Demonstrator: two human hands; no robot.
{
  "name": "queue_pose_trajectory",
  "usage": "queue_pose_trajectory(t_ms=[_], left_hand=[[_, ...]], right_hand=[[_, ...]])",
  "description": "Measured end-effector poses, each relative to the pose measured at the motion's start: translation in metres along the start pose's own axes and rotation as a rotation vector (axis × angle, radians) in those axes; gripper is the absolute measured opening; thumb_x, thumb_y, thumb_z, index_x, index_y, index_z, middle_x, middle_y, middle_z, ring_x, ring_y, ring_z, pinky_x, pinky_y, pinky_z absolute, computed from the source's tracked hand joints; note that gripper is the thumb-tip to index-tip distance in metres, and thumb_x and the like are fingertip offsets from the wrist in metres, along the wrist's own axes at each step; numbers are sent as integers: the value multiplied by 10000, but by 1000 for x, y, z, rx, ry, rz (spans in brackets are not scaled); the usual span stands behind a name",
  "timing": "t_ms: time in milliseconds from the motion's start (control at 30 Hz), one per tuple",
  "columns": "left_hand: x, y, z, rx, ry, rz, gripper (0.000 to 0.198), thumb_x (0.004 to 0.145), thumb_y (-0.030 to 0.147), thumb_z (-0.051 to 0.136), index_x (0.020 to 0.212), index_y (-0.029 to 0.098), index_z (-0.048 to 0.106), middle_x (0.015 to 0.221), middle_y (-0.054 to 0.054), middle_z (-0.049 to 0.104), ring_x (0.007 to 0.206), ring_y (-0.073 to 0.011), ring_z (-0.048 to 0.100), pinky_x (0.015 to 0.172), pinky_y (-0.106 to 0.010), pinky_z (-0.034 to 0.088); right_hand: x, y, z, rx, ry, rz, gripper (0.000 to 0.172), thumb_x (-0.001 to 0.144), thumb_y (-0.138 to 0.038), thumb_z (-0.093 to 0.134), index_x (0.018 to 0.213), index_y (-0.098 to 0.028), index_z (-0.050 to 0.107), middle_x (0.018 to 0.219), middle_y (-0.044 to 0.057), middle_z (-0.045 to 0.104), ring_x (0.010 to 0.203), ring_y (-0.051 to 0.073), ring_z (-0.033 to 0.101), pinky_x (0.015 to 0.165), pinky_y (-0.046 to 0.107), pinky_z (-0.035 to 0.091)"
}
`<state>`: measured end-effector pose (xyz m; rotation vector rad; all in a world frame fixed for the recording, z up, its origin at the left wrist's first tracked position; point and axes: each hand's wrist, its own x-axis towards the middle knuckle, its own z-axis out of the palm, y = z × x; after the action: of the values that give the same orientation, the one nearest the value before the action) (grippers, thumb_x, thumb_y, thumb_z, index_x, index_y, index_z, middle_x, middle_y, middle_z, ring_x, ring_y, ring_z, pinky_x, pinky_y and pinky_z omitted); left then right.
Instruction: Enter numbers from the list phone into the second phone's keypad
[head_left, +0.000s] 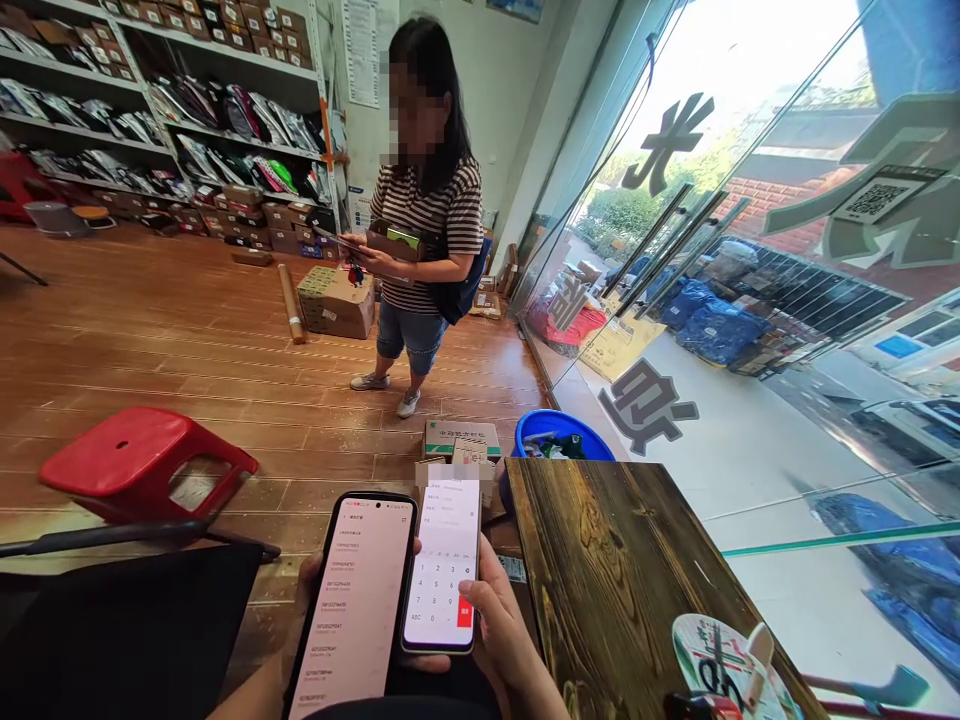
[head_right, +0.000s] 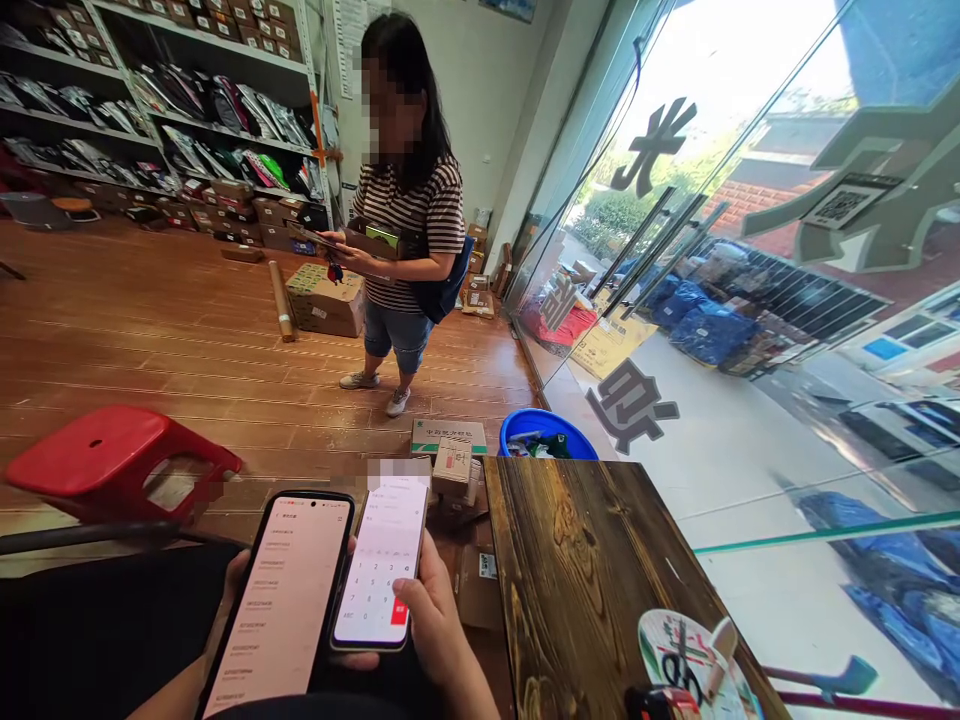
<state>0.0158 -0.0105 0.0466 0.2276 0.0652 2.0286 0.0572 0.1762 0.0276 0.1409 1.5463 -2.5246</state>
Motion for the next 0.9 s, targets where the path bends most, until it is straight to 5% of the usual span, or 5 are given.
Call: queue_pose_trajectory(t_ms=[200,367,567,900], left_hand=[[0,-2,5,10,-1,10,647,636,665,484,1118,260,633,1259,-87,567,1240,-385,394,1040,-549,214],[1,-1,6,9,25,27,698,636,655,489,1204,258,572,1248,-96,576,1245,-384,388,1032,-545,237],[3,7,10,68,-14,-23,703,646,615,563,1230,224,554,1216,-118,604,1234,-366,419,1042,-508,259],[3,5,2,118,-50,15,748,662,663,512,1283,246,493,1319,-113,522,1258,-397,373,1027,-566,252]], right_hand=[[0,-4,12,-89,69,-38,696,628,-300,732,1241,-216,414,1143,108,645,976,271,623,846,410,480],[1,0,6,90,37,34,645,657,-273,606,1259,-216,379,1192,106,619,1035,272,591,835,409,474],[1,1,7,36,20,13,707,694,-366,609,1320,-243,304,1231,113,587,1061,301,576,882,474,456],[3,2,21,148,176,49,630,669,-444,650,1210,-249,393,1107,92,647,903,273,631,716,374,517]])
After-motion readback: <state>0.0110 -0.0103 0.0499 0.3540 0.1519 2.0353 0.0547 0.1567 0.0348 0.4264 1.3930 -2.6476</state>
